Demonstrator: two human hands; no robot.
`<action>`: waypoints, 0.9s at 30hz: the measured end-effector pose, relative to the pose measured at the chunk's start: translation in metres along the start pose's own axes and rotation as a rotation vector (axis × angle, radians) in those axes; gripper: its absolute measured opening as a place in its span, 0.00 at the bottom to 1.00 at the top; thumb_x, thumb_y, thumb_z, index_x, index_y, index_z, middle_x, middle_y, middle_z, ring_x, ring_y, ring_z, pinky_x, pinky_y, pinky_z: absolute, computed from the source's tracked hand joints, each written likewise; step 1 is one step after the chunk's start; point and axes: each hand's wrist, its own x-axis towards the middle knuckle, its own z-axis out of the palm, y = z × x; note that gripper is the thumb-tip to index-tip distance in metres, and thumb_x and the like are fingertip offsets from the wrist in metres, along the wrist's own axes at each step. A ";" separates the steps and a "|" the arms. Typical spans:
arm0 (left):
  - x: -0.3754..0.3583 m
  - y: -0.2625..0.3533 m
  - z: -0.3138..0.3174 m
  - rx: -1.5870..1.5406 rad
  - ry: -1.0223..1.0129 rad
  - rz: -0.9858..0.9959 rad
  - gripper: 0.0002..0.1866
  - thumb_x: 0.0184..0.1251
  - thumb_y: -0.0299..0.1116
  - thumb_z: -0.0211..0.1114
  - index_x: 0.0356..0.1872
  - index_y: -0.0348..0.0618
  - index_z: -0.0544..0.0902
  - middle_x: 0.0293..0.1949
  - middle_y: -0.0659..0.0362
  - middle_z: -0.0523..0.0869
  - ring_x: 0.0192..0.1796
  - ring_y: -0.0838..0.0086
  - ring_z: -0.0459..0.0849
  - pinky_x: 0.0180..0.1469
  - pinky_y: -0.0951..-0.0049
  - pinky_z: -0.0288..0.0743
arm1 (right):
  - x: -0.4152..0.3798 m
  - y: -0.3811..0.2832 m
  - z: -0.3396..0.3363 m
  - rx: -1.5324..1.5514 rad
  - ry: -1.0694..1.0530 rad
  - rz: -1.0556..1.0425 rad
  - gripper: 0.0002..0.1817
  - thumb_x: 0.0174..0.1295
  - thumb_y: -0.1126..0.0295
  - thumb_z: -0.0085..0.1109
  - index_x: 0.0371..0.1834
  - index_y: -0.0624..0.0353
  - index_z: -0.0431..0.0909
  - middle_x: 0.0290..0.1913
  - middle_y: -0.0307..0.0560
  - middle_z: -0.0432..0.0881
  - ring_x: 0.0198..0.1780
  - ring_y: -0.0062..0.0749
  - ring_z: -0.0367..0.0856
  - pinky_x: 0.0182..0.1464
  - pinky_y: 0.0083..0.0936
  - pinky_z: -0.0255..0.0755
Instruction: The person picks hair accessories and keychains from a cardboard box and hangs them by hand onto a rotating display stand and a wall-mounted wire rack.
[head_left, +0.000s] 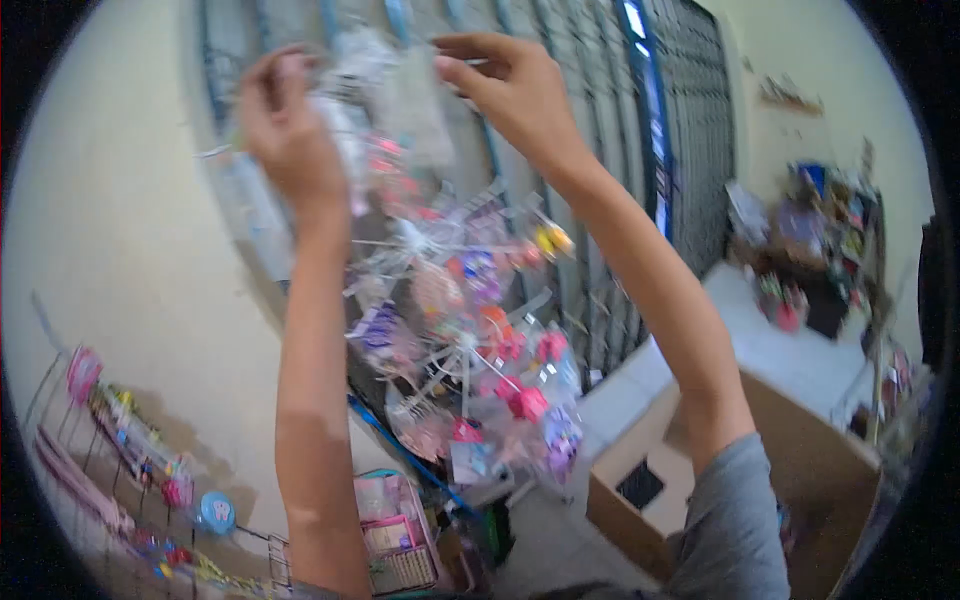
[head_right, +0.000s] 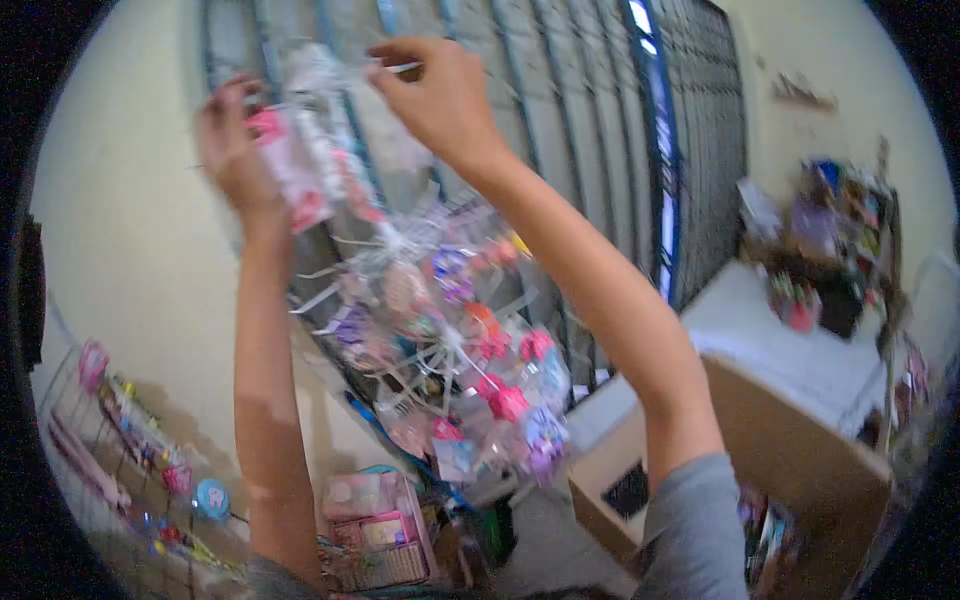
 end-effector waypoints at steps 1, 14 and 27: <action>-0.015 0.015 0.004 0.011 0.013 -0.065 0.10 0.57 0.34 0.49 0.32 0.39 0.74 0.31 0.59 0.75 0.33 0.78 0.72 0.38 0.80 0.64 | -0.016 -0.005 -0.024 -0.061 0.028 0.062 0.14 0.43 0.64 0.56 0.31 0.60 0.77 0.27 0.48 0.78 0.27 0.30 0.78 0.32 0.21 0.70; -0.347 0.162 0.184 -0.496 -2.177 -0.355 0.16 0.47 0.39 0.58 0.33 0.37 0.75 0.30 0.51 0.79 0.33 0.64 0.77 0.37 0.72 0.69 | -0.289 -0.121 -0.360 -0.649 -1.131 1.370 0.15 0.46 0.63 0.54 0.36 0.59 0.73 0.31 0.53 0.76 0.33 0.40 0.75 0.35 0.28 0.69; -0.658 0.281 0.185 -0.398 -2.430 -0.367 0.22 0.41 0.30 0.55 0.43 0.40 0.67 0.42 0.48 0.73 0.46 0.56 0.71 0.45 0.60 0.66 | -0.544 -0.133 -0.444 -1.490 -1.094 1.053 0.11 0.42 0.71 0.48 0.31 0.60 0.72 0.36 0.46 0.70 0.41 0.35 0.68 0.40 0.28 0.63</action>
